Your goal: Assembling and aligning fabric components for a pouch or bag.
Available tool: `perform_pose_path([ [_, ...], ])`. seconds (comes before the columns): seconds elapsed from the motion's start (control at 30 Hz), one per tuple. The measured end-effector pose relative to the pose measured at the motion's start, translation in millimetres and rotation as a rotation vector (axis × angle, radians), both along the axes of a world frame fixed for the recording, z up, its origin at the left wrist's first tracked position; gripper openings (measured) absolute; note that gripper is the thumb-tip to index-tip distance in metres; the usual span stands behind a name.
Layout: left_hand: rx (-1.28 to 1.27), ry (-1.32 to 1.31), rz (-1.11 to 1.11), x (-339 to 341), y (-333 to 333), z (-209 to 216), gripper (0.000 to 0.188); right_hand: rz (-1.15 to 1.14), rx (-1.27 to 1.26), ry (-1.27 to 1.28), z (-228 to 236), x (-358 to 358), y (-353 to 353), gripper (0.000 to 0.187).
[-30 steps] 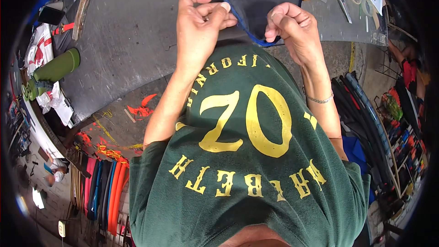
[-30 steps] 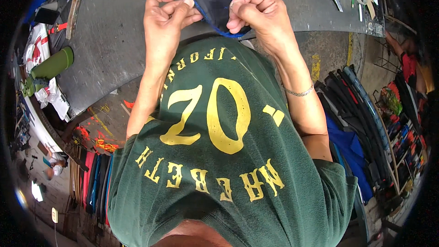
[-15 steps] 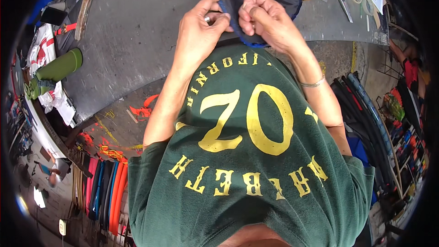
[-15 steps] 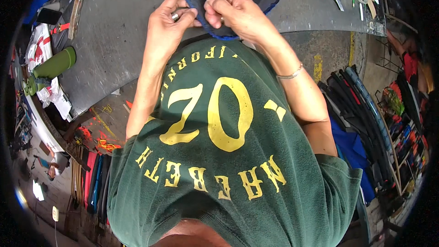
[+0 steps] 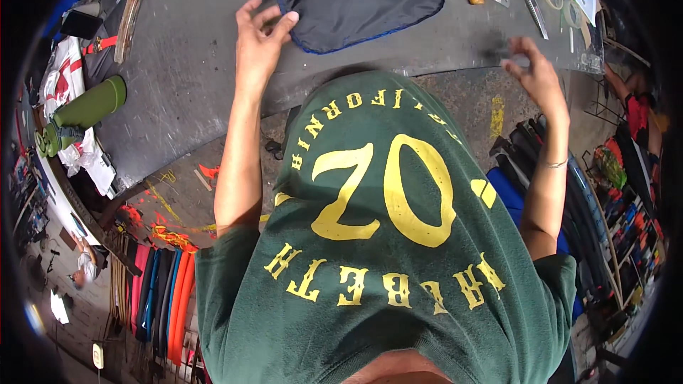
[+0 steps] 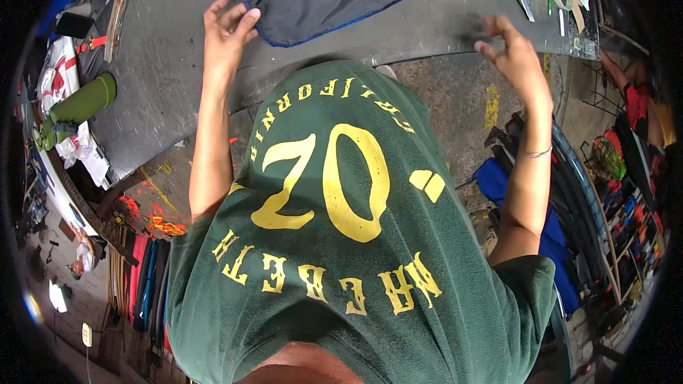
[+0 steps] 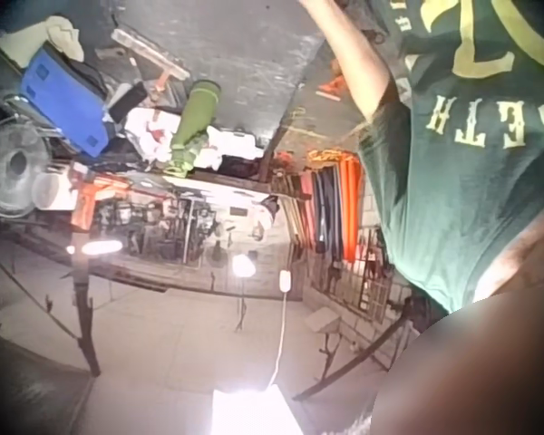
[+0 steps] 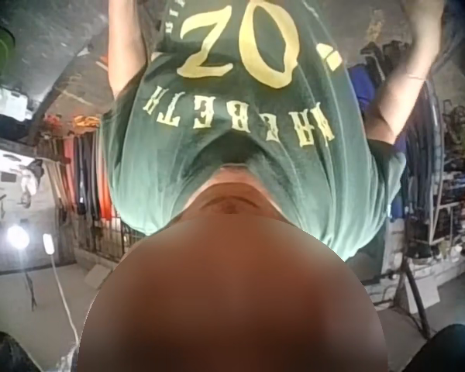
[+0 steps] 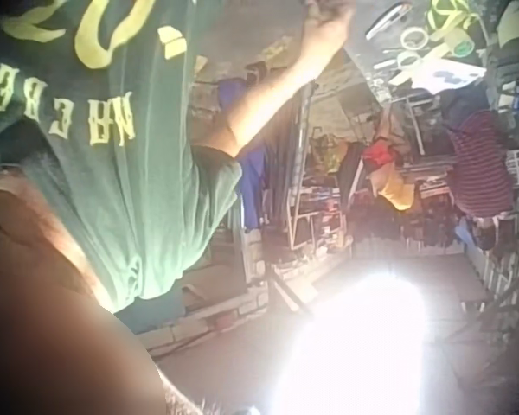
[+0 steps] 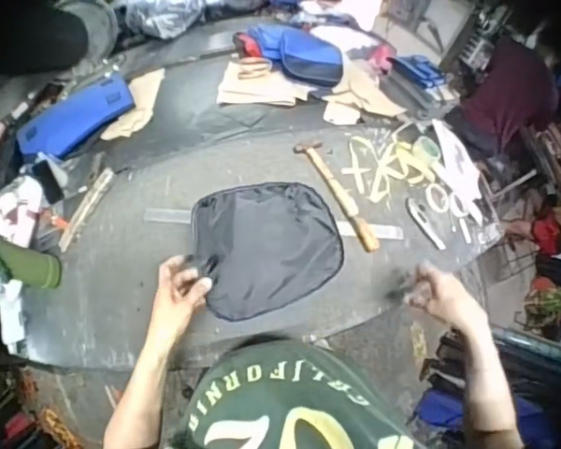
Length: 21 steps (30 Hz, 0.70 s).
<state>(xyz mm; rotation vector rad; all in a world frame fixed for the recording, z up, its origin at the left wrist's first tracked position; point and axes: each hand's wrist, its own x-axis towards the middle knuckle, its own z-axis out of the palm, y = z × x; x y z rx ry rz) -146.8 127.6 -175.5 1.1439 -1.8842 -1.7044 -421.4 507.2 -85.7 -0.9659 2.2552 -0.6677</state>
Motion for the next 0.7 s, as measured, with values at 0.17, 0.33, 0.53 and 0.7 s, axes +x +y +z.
perform_pose_path([
  [0.17, -0.001, -0.262, -0.091, 5.3, 10.1, 7.2, 0.068, -0.208, 0.049, -0.403, -22.6, 59.3, -38.3, 0.033],
  [0.33, -0.325, -0.432, -0.219, -1.7, 16.7, -1.6, 0.053, -0.478, 0.014, -0.732, -63.8, 99.1, -110.7, 0.054],
  [0.53, 0.149, -0.249, -0.180, -7.6, 10.2, -12.7, 0.027, -0.635, -0.086, -0.694, -89.1, 90.1, -140.5, 0.041],
  [0.7, 0.291, -0.152, -0.175, -17.0, 20.5, -9.2, 0.034, -0.695, -0.479, -0.753, -94.6, 99.6, -145.8, 0.018],
])
